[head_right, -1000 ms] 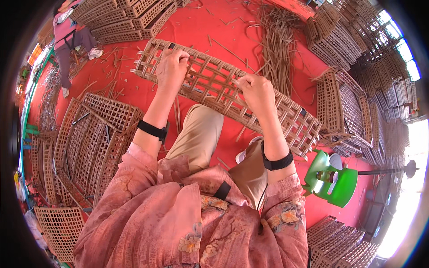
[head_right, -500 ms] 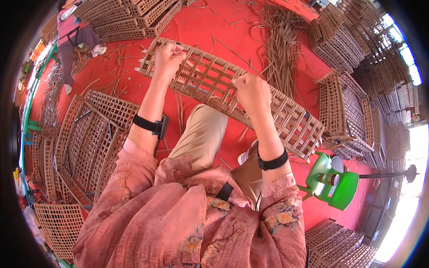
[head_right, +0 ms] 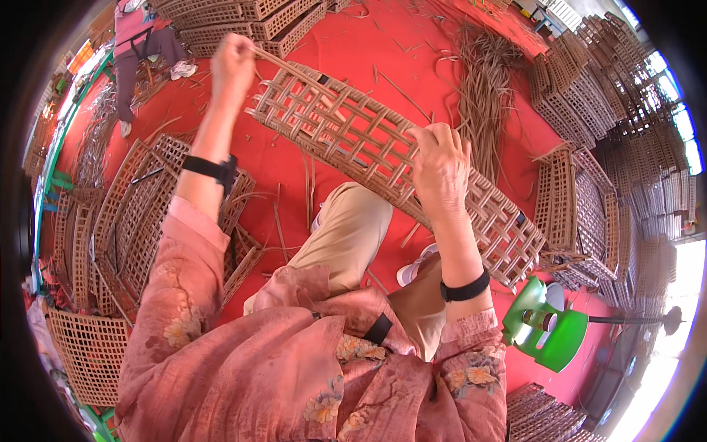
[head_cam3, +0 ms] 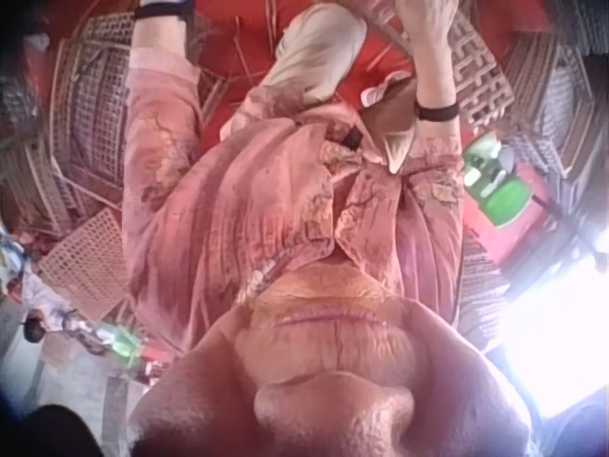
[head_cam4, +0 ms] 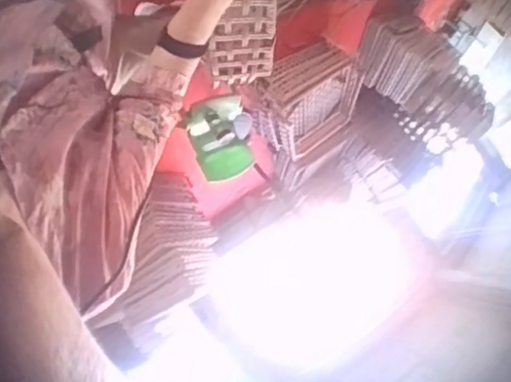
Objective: The recorder is weaving or assembling a rectangular bamboo or wicker furniture frame using thin strips of material.
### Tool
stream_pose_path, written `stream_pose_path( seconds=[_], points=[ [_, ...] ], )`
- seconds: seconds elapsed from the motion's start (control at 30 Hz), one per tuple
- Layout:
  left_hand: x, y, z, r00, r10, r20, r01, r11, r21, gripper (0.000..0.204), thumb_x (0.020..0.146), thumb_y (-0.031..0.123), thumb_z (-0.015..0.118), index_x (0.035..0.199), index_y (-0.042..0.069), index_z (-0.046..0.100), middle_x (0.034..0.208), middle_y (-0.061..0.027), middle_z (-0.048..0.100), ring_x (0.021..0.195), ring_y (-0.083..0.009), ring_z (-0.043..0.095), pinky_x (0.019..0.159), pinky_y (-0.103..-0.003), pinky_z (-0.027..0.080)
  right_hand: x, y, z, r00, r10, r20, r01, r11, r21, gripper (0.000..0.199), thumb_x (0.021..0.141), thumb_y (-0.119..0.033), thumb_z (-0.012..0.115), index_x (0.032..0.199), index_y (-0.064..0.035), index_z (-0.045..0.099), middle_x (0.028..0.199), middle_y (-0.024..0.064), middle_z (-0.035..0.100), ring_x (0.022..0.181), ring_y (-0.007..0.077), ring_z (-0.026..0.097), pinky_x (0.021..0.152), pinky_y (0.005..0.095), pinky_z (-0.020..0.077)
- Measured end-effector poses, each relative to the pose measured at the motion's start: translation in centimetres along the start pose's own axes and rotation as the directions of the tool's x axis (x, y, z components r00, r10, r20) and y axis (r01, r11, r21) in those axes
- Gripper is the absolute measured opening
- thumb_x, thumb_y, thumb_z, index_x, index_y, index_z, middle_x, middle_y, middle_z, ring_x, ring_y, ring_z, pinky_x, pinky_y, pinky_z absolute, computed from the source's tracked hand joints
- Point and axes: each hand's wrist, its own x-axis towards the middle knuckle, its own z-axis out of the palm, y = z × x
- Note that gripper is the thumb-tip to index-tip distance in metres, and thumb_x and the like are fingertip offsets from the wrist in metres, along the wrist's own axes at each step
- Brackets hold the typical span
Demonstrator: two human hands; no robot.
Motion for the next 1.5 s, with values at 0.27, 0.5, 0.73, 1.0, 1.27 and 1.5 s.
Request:
stream_pose_path(
  seconds=[0.27,0.5,0.73,1.0,1.27,1.5],
  points=[
    [8.3,5.6,-8.1,0.866,0.386,-0.317,-0.373,0.922,0.104,0.010,0.082,-0.007,0.055,0.086,0.002,0.052,0.079,-0.0153,0.060,0.074,-0.0324,0.062,0.065,-0.039,0.049,11.6,-5.2,7.5,0.993,0.112,-0.044,-0.062,0.792,0.608,0.041,0.084,-0.028,0.073,0.117,-0.0045,0.066,0.108,0.0153,0.067,0.094,0.0280,0.067,0.080,0.0394,0.0533],
    [5.7,4.2,-8.1,0.966,0.071,-0.248,-0.086,0.995,-0.048,0.013,0.089,0.010,0.066,0.101,0.007,0.063,0.092,-0.0096,0.070,0.084,-0.0235,0.069,0.075,-0.034,0.053,14.9,-9.0,4.7,0.922,0.036,0.385,-0.375,0.333,0.866,0.027,0.093,-0.025,0.066,0.109,-0.0038,0.072,0.072,0.0024,0.065,0.064,0.0060,0.058,0.060,0.0236,0.0474],
    [-5.7,4.2,1.0,0.973,0.044,0.227,0.013,0.970,-0.243,0.010,0.088,0.013,0.069,0.098,0.010,0.071,0.091,-0.0084,0.069,0.082,-0.0235,0.069,0.072,-0.034,0.054,8.1,-6.5,1.2,0.807,0.290,0.514,-0.587,0.487,0.646,0.022,0.093,-0.022,0.066,0.098,-0.0017,0.074,0.055,-0.0007,0.053,0.050,0.0040,0.048,0.047,0.0237,0.0375],
    [-9.5,6.2,2.6,0.955,0.116,0.273,-0.088,0.989,-0.115,0.010,0.083,0.013,0.066,0.091,0.011,0.072,0.095,-0.0122,0.060,0.080,-0.0317,0.065,0.069,-0.043,0.052,5.7,-7.2,3.4,0.778,0.420,0.467,-0.628,0.534,0.566,0.023,0.095,-0.020,0.065,0.097,0.0016,0.073,0.060,0.0036,0.055,0.050,0.0072,0.048,0.049,0.0275,0.0403],
    [-9.5,6.3,2.7,0.916,0.115,0.384,-0.110,0.993,-0.036,0.014,0.089,0.014,0.062,0.099,0.011,0.072,0.095,-0.0104,0.061,0.081,-0.0308,0.066,0.072,-0.042,0.052,5.2,-8.3,3.5,0.750,0.462,0.474,-0.659,0.583,0.475,0.024,0.093,-0.020,0.063,0.092,0.0026,0.072,0.058,0.0098,0.060,0.051,0.0133,0.057,0.051,0.0322,0.0439],
    [-8.9,5.8,2.4,0.948,-0.034,0.317,0.063,0.995,-0.082,0.022,0.090,0.011,0.057,0.111,0.011,0.062,0.103,-0.0156,0.064,0.087,-0.0375,0.066,0.075,-0.048,0.052,5.6,-5.6,6.6,0.725,0.464,0.509,-0.682,0.585,0.439,0.026,0.093,-0.023,0.062,0.093,0.0007,0.073,0.060,0.0120,0.061,0.052,0.0174,0.058,0.056,0.0343,0.0463]
  ],
)
